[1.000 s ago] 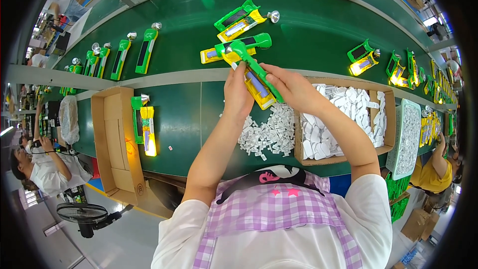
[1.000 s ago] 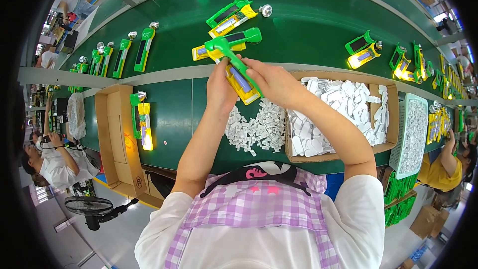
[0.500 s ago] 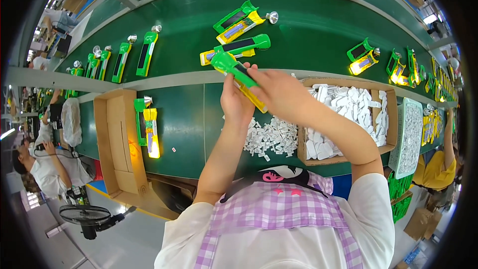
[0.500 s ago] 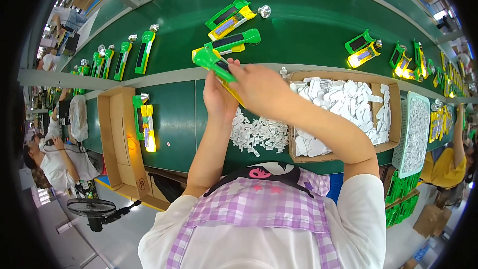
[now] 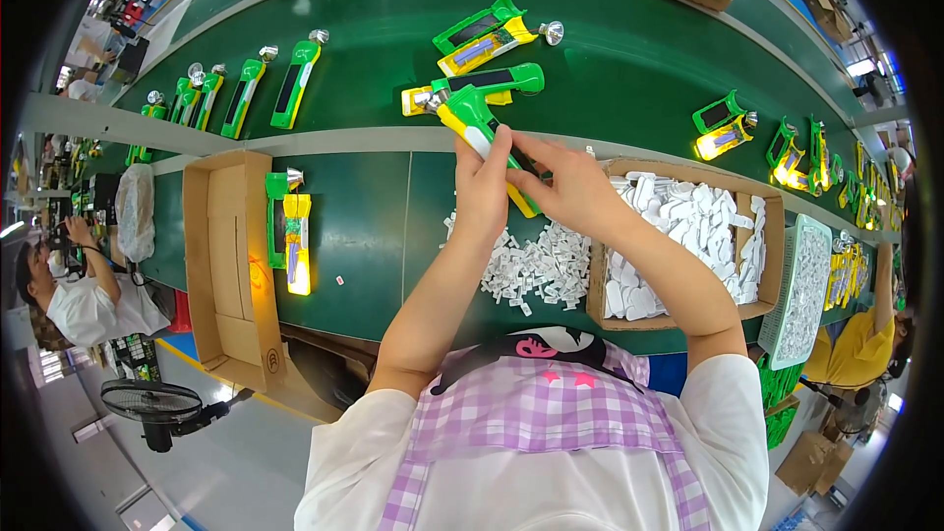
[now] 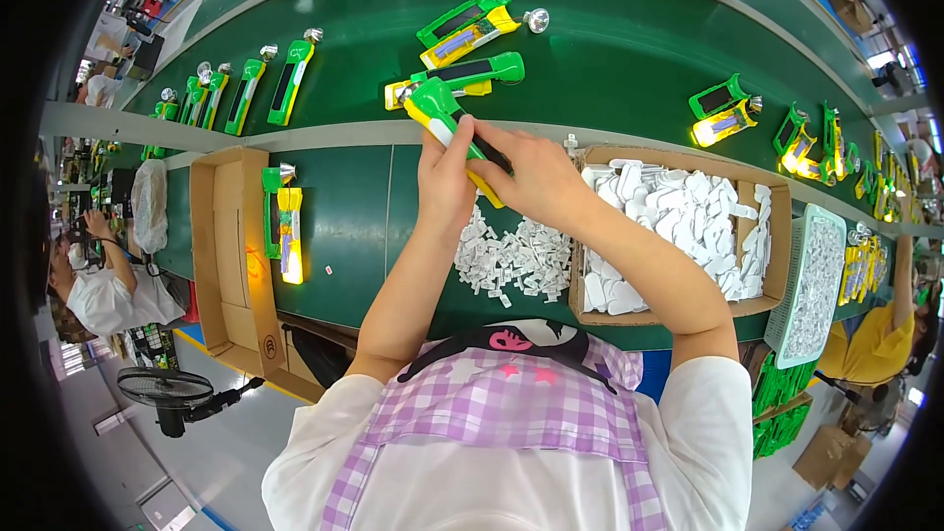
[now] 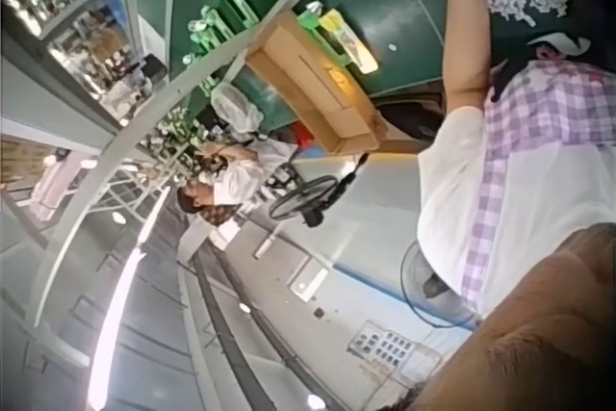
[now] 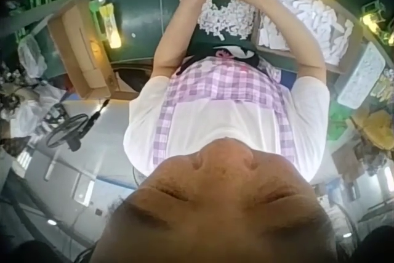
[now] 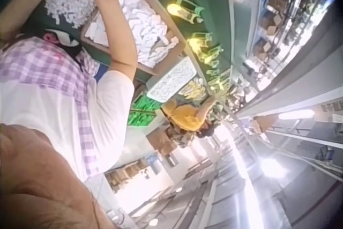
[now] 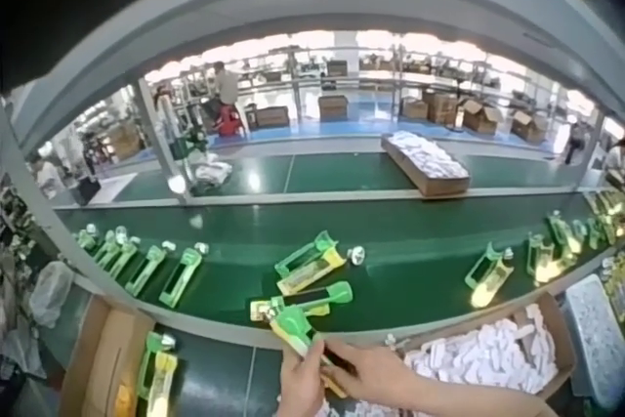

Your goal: Assembling components of solar-powered flashlights on a production line.

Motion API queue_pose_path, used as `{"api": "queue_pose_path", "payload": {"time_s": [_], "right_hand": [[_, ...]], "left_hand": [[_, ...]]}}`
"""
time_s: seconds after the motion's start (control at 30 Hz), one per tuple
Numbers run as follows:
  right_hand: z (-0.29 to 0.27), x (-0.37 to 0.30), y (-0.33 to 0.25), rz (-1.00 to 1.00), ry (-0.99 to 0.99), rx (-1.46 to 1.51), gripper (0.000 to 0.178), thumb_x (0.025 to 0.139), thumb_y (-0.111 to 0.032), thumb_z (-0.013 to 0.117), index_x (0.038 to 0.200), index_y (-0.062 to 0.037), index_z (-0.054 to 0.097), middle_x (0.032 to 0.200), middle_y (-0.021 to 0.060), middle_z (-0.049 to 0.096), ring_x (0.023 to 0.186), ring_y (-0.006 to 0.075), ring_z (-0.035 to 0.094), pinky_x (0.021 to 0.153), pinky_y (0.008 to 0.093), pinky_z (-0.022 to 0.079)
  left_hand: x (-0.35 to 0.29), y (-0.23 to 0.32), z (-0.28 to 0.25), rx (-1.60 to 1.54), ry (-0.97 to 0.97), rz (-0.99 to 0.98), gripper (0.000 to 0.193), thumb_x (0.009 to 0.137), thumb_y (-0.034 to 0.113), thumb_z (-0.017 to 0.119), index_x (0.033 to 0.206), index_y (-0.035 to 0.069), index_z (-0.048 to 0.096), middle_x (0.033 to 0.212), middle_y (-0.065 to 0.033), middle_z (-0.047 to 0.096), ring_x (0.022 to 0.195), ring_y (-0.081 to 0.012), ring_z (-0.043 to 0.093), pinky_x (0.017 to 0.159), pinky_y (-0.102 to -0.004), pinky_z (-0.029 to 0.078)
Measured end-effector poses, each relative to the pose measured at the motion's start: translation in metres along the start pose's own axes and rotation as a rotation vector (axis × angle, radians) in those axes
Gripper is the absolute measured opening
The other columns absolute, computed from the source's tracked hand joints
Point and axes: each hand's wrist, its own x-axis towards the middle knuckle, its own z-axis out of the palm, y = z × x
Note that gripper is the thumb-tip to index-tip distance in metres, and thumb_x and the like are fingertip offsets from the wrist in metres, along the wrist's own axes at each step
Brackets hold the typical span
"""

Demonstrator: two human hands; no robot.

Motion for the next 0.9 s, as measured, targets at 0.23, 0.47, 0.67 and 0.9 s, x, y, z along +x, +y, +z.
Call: {"api": "queue_pose_path", "payload": {"time_s": [0.23, 0.47, 0.67, 0.9], "right_hand": [[0.015, -0.006, 0.003, -0.037, -0.115, -0.216, 0.071, 0.088, -0.027, 0.061, 0.146, -0.0095, 0.024, 0.107, 0.0269, 0.057, 0.087, 0.0386, 0.06, 0.081, 0.0403, 0.05], [0.02, 0.011, 0.02, -0.076, -0.313, -0.23, 0.01, 0.081, -0.014, 0.063, 0.085, -0.0059, 0.064, 0.095, 0.0106, 0.064, 0.09, 0.032, 0.061, 0.077, 0.0427, 0.049], [0.05, 0.011, 0.043, -0.243, -0.2, -0.269, 0.008, 0.078, -0.011, 0.063, 0.084, -0.007, 0.065, 0.084, 0.0113, 0.063, 0.085, 0.0305, 0.062, 0.075, 0.0408, 0.05], [-0.002, 0.031, 0.014, -0.047, 0.063, 0.48, 0.015, 0.084, -0.011, 0.068, 0.095, -0.0006, 0.067, 0.087, 0.0051, 0.069, 0.08, 0.0113, 0.064, 0.071, 0.0251, 0.051]], "left_hand": [[0.01, 0.007, -0.012, 0.158, -0.058, -0.047, 0.039, 0.096, 0.024, 0.054, 0.126, 0.003, 0.043, 0.109, -0.0073, 0.056, 0.105, -0.0161, 0.055, 0.09, -0.0313, 0.045], [0.019, 0.037, -0.041, 0.173, -0.075, -0.189, 0.04, 0.095, 0.036, 0.054, 0.118, 0.005, 0.044, 0.106, -0.0108, 0.061, 0.092, -0.0175, 0.062, 0.076, -0.0315, 0.053], [0.016, 0.048, -0.035, 0.223, -0.052, -0.213, 0.039, 0.093, 0.033, 0.058, 0.113, 0.004, 0.04, 0.108, -0.0136, 0.061, 0.092, -0.0214, 0.064, 0.065, -0.0328, 0.056], [0.013, 0.034, -0.04, 0.344, -0.258, -0.077, 0.042, 0.093, 0.016, 0.058, 0.125, 0.0, 0.035, 0.109, -0.0115, 0.06, 0.09, -0.0177, 0.064, 0.067, -0.0294, 0.054]]}}
